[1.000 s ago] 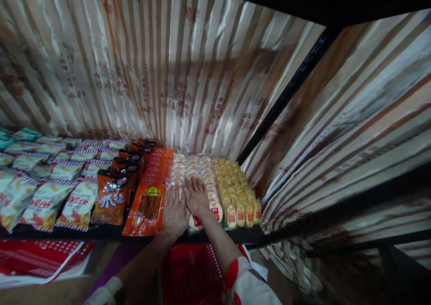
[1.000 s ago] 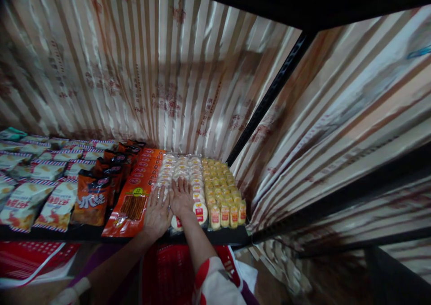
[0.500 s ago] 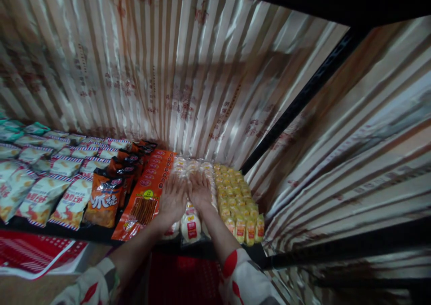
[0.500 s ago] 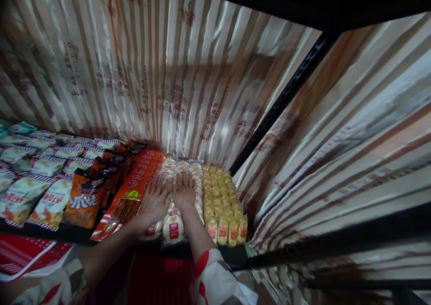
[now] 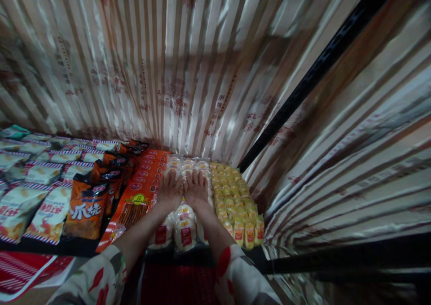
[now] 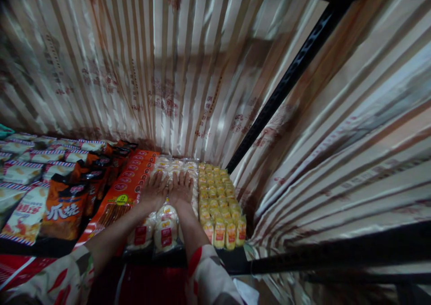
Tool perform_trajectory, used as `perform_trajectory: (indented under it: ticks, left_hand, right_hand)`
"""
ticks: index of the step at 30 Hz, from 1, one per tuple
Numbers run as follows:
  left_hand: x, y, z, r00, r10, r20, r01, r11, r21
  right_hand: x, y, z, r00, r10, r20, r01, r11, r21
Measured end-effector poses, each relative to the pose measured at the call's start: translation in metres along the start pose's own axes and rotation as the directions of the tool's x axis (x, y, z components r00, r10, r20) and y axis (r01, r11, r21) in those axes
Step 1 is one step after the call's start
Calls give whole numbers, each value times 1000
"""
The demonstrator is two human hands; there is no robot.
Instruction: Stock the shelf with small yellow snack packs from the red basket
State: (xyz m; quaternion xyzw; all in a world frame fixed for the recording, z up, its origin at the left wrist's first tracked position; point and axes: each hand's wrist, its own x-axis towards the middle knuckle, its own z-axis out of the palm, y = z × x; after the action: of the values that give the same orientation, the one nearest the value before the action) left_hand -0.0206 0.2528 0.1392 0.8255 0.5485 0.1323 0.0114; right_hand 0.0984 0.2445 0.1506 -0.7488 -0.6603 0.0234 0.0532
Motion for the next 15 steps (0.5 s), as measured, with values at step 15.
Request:
perform_trajectory:
  ticks: [15]
  left_hand:
    - [29, 7, -7, 999, -38, -7, 38, 999, -33]
  right_hand:
    - [21, 7, -15, 997, 61, -37, -62, 998, -18]
